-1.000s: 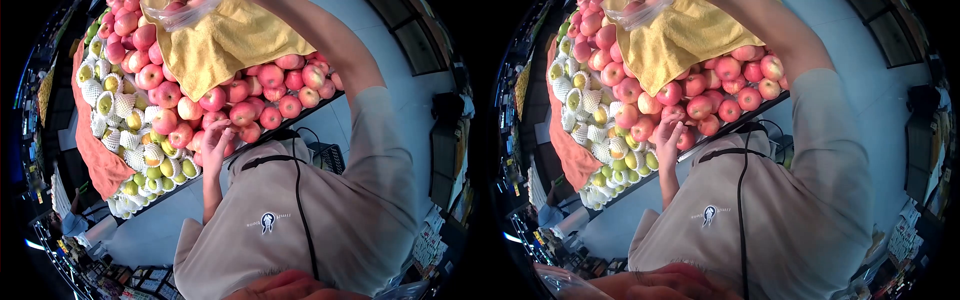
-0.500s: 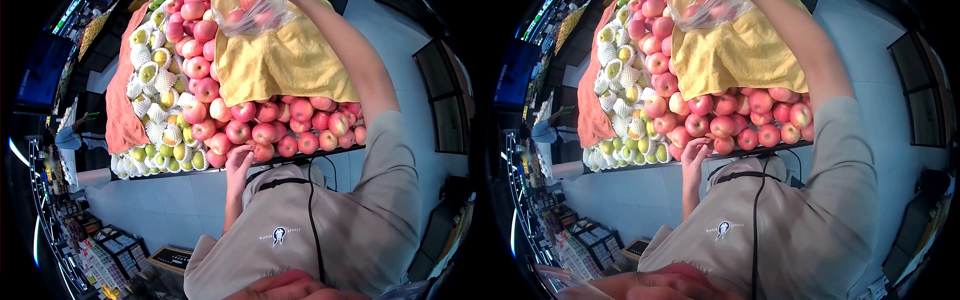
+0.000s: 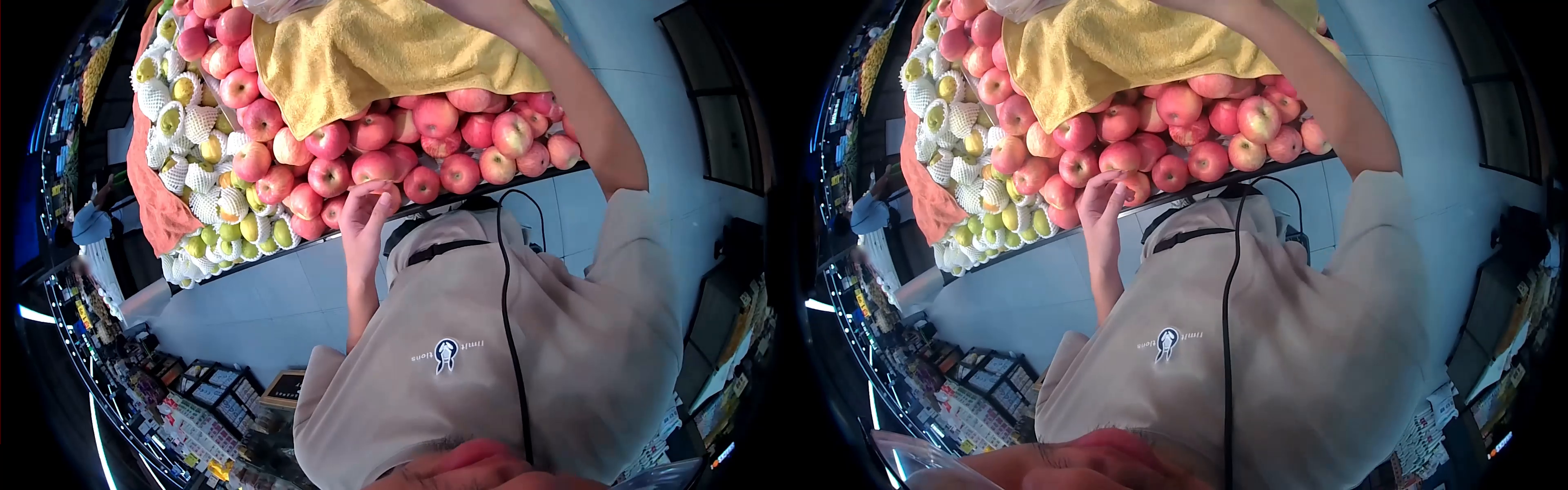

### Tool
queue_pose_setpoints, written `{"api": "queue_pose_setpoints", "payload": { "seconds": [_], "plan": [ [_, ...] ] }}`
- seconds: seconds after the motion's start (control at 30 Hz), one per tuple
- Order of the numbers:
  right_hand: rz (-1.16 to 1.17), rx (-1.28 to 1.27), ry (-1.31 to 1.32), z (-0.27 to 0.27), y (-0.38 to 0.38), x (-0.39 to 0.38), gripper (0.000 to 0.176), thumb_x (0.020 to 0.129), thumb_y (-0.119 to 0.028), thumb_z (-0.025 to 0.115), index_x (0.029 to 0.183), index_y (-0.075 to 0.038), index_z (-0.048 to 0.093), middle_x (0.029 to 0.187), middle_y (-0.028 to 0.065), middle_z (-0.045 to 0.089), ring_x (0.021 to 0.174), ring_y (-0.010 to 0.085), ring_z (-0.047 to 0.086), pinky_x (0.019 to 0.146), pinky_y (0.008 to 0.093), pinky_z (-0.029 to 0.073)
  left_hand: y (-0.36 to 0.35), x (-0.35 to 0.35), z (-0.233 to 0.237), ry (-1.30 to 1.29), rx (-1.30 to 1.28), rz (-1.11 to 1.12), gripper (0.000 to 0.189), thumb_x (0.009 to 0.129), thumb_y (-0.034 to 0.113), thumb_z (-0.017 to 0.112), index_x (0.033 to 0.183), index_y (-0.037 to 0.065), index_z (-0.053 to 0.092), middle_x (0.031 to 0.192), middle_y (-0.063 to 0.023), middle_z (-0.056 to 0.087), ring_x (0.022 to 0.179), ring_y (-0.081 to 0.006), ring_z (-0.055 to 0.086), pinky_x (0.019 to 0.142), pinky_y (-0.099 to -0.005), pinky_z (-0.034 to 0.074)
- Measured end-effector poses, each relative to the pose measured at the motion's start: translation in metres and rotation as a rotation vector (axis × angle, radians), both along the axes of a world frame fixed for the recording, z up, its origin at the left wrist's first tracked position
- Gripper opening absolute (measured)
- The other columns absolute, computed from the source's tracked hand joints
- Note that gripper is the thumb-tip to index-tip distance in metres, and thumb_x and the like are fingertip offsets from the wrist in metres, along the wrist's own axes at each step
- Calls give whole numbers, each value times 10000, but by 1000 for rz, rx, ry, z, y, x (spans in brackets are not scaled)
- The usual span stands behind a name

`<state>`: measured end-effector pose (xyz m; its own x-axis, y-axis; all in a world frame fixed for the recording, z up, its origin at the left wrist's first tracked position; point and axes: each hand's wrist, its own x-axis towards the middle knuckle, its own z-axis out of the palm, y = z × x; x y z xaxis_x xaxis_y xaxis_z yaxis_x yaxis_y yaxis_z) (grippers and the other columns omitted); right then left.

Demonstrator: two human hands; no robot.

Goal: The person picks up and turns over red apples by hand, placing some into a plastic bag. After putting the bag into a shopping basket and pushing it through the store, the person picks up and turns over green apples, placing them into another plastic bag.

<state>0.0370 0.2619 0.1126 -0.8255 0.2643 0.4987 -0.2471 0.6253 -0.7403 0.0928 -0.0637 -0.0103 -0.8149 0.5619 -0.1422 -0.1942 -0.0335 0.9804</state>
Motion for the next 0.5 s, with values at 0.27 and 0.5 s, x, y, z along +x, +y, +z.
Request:
{"api": "queue_pose_setpoints", "payload": {
  "seconds": [0.27,0.5],
  "plan": [
    [-303,10,-141,-116,-35,186,133,859,-50,672,990,-31,678,872,60,660,722,195,635,658,293,518,83,17,-23,389,-209,-285,310,900,56,670,1197,15,590,1130,-49,598,854,-99,585,777,-244,495],
    [-517,-236,-236,-131,-35,248,115,870,-6,667,984,9,660,863,88,649,706,157,608,672,267,495,181,55,-64,1008,-308,-331,729,732,194,797,1367,75,458,1431,-186,387,1250,-398,437,1029,-479,405]
  ]
}}
